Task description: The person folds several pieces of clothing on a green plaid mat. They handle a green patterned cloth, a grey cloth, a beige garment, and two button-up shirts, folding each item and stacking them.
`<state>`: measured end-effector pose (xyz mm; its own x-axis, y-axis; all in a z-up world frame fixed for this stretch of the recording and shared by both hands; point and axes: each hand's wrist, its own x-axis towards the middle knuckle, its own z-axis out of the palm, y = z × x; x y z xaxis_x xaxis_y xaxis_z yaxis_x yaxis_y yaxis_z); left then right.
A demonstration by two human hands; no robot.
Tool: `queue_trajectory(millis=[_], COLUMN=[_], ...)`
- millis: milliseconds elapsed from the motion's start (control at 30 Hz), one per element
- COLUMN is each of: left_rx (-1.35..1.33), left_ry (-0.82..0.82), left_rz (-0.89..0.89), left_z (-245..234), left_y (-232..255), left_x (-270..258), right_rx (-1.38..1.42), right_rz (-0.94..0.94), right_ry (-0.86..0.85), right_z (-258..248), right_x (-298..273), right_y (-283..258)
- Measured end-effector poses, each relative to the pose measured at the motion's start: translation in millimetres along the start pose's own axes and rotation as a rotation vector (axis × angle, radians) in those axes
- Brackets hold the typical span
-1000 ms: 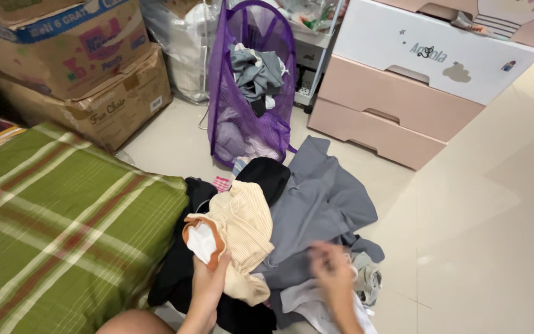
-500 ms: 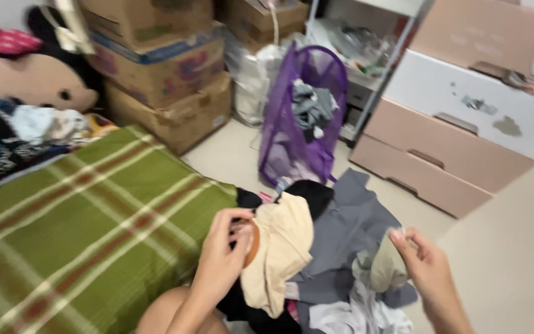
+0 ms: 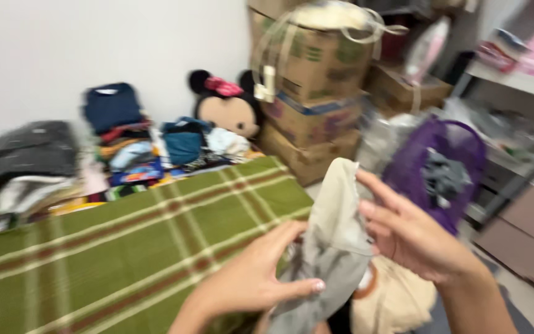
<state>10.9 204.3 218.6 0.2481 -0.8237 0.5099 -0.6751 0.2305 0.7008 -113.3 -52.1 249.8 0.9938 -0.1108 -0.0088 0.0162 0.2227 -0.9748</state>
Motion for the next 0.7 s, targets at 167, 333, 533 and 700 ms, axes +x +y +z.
queue_trajectory(millis=[167,333,533,700], left_rx=[-0.257,-0.228,0.151,-0.443], left_ry=[0.178,0.433,0.187,0.578], left_rz=[-0.19,-0.37,-0.76,-0.588], left_z=[-32.1,-66.3,-92.9,-80.6], left_y=[-3.3,-21.3,-75.0,-98.0], left_x=[-65.5,-110.9,-161.5,-167.1], right_rx=[-0.026,-0.039,0.017,0.415], right_rz=[0.105,0.133,0.12,0.159], right_ry=[-0.242,-0.185,-0.159,-0.159], right_z=[69.6,118.5,124.7,101.8], right_x=[47.7,91.3,153.0,211.8], right_y=[26.9,44.1,59.1,101.0])
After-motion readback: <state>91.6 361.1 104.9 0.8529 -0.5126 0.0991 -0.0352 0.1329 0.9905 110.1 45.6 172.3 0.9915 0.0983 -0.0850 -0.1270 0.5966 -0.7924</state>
